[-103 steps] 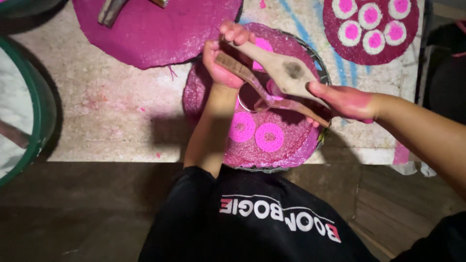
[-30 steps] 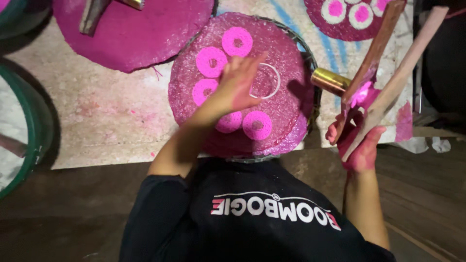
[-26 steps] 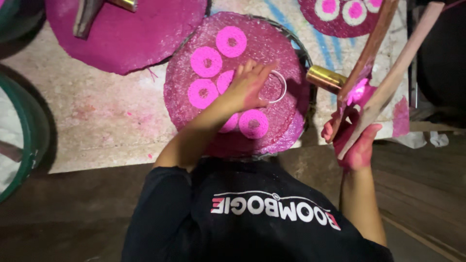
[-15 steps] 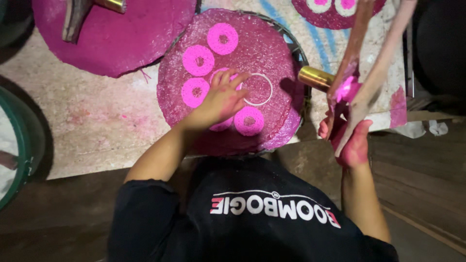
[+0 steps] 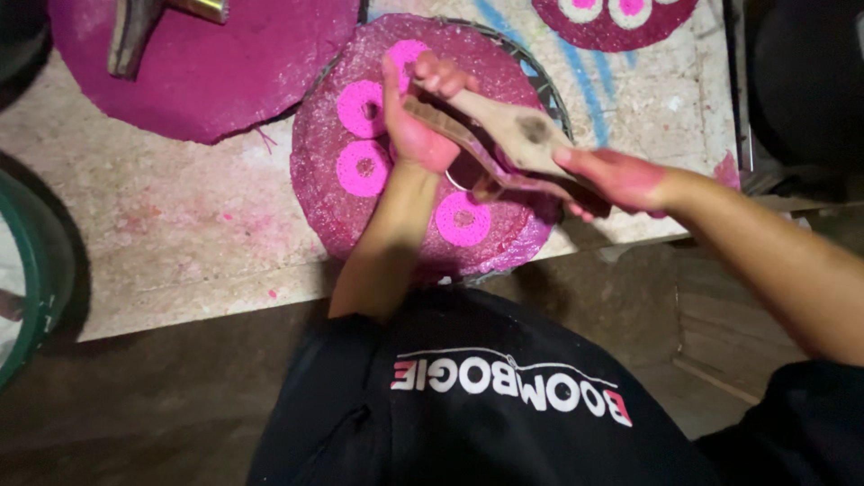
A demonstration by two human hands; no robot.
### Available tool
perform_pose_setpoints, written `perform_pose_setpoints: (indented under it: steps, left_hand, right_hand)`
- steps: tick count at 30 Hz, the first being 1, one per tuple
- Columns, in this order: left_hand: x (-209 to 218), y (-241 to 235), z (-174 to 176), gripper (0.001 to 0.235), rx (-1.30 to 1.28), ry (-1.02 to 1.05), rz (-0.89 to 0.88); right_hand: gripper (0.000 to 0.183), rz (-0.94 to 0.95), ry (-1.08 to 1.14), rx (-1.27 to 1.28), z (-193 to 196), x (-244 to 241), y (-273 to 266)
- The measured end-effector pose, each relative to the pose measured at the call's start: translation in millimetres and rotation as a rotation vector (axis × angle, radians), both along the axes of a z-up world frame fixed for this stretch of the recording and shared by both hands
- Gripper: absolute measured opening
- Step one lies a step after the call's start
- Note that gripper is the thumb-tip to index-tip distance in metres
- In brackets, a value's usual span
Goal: The person uses a wooden mallet and a circular metal mold to press pink dough into ring shapes on a flat pink dough sheet. They repeatedly fill the mold with pink dough, press it into the sheet, and remove the formed rings, placing them on a tray.
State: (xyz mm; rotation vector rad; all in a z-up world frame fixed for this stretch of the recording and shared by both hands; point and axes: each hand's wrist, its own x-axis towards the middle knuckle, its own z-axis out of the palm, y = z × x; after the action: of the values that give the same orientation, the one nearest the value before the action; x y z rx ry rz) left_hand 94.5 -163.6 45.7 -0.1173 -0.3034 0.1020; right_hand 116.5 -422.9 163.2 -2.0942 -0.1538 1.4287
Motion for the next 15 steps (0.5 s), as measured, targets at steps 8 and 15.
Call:
perform_pose_setpoints:
  steps: [8,15]
  left_hand:
    - [1,36,-25,0.050,0.054,0.070,0.178]
    - [-1,10,-45,0.043,-0.032,0.217,0.167]
  right_hand:
    - [0.075,0.179,-0.405,-0.002,11,-12,56]
    - [0.080,0.224,-0.372,-0.190,12,-7,48]
